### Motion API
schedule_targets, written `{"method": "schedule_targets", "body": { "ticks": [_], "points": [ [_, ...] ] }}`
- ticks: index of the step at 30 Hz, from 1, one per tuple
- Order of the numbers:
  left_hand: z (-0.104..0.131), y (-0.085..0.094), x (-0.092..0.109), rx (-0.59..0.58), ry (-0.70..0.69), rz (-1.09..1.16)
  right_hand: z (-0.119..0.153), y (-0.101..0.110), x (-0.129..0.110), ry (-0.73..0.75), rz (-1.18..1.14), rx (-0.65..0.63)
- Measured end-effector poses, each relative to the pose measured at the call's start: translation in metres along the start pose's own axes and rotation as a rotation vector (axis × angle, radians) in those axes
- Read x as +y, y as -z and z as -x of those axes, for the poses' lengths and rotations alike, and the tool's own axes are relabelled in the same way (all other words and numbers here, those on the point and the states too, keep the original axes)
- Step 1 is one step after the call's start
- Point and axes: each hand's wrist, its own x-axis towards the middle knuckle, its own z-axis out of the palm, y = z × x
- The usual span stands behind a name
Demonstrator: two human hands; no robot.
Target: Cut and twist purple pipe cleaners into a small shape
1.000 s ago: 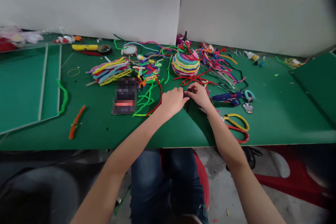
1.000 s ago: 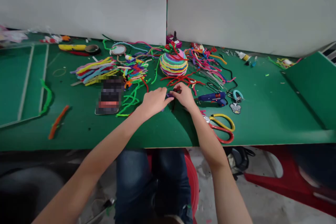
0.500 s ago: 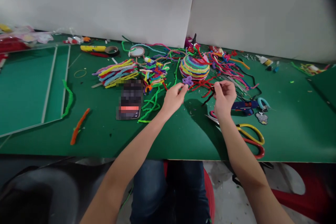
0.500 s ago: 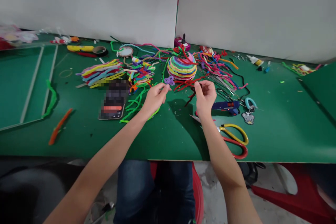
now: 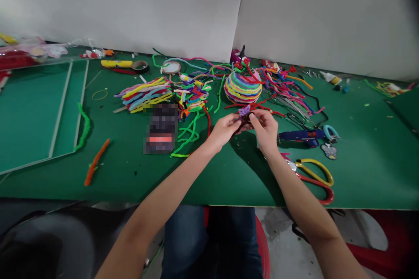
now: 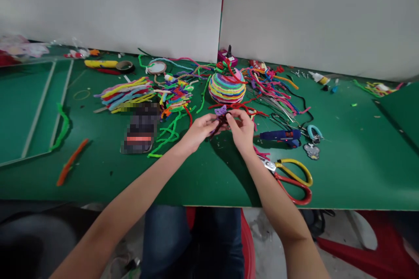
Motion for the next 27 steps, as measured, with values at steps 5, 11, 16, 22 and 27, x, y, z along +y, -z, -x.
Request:
{"method": "schedule_targets", "body": {
  "ticks": [5, 11, 16, 22, 27],
  "points": [
    [0.002, 0.001, -0.001, -0.080, 0.074, -0.003, -0.001, 0.000, 0.001, 0.049, 0.068, 0.072],
    [0.001, 0.005, -0.002, -0.155, 0.114, 0.064, -0.008, 0.003, 0.002, -0.132, -0.216, 0.104],
    [0.000, 0.007, -0.001, -0.151, 0.155, 0.130, -0.013, 0.010, 0.005, -0.229, -0.291, 0.073],
    [0.002, 0.007, 0.001, -0.180, 0.189, 0.143, -0.007, 0.004, 0.003, -0.052, -0.169, 0.022],
    [0.002, 0.008, 0.001, -0.180, 0.208, 0.121, -0.003, 0.000, 0.001, -0.016, -0.195, -0.017]
  ]
}}
